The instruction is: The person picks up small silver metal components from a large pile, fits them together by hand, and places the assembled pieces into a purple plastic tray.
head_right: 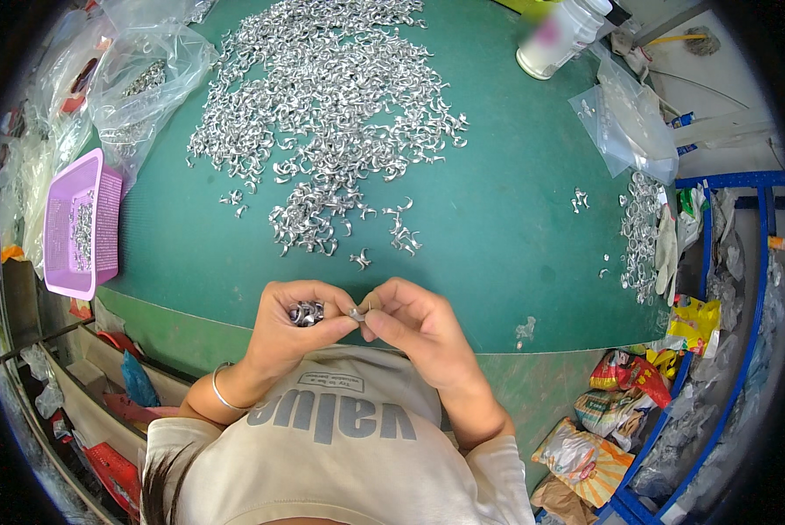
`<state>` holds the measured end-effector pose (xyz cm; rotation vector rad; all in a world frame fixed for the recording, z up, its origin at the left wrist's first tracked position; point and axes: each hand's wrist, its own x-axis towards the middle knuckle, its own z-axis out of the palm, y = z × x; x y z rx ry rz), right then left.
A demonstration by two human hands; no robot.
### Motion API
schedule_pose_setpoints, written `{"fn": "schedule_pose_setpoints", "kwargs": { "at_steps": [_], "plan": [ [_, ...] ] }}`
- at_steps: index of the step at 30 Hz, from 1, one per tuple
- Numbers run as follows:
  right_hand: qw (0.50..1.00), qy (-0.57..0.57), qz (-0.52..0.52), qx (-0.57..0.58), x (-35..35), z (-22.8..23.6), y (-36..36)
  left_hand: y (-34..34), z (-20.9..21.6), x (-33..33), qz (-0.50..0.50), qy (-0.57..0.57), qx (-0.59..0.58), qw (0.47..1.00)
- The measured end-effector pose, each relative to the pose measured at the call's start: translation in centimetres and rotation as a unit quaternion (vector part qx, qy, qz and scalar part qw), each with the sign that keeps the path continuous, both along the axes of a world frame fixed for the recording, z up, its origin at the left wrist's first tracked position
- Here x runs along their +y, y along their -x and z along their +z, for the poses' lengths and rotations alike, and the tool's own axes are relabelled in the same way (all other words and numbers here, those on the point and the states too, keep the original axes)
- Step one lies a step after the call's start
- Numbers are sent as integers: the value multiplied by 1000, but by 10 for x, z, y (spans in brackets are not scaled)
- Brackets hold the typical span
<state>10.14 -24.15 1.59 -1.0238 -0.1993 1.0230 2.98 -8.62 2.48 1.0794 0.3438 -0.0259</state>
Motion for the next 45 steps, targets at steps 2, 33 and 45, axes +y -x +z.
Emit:
{"fn": "schedule_pose_setpoints", "kwargs": {
  "at_steps": [2, 33, 45],
  "plan": [
    [999, -9, 6, 38, 1, 0, -1, 1, 1, 0, -7, -8, -10, 1000],
    [987, 13, -89, -133, 2, 11, 10, 7, 2, 3, -40, -31, -15, 999],
    [1000, -11, -27, -7, 0, 8, 6, 7, 1, 0, -19, -68, -74, 995]
  ]
}}
